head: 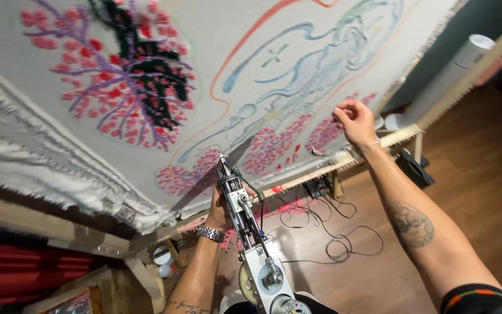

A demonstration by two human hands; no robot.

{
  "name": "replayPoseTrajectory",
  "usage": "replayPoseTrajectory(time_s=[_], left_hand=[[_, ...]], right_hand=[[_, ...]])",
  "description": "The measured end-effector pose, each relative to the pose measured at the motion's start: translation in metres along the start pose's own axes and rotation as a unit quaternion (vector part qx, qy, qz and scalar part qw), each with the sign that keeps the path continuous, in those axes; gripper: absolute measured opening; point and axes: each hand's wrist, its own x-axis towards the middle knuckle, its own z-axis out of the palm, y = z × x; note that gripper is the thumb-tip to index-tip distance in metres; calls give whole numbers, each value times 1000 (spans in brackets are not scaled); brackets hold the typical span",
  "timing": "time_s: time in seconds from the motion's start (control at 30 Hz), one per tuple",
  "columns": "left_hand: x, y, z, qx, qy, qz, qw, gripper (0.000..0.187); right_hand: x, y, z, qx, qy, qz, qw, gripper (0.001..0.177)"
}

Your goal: Using a tufting gun to apply yarn to a canvas stretched on a wooden frame to create a rug.

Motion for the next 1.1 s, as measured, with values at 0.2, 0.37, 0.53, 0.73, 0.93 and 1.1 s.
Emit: replayPoseTrajectory(time_s=[0.2, 0.37, 0.53, 0.73, 0.93, 1.1], left_hand=[[-15, -16, -27, -376, 97, -140, 911, 30], [-33, -34, -48, -312, 141, -115, 933, 57], [-35, -42, -53, -220, 159, -117, 955, 63], [-11, -5, -32, -322, 114, -117, 932, 56], [13, 69, -1, -310, 57, -109, 943, 58], [12, 80, 9, -163, 71, -94, 980, 61]], right_hand=[[64, 7, 82, -82, -19, -189, 978, 13], [78, 20, 101, -121, 12, -205, 971, 15], [69, 16, 105, -166, 9, -175, 970, 18], [-7, -31, 142, -174, -111, -149, 967, 20], [-136, -134, 180, -121, -594, -56, 793, 25], [-165, -113, 169, -104, -643, 3, 759, 22]])
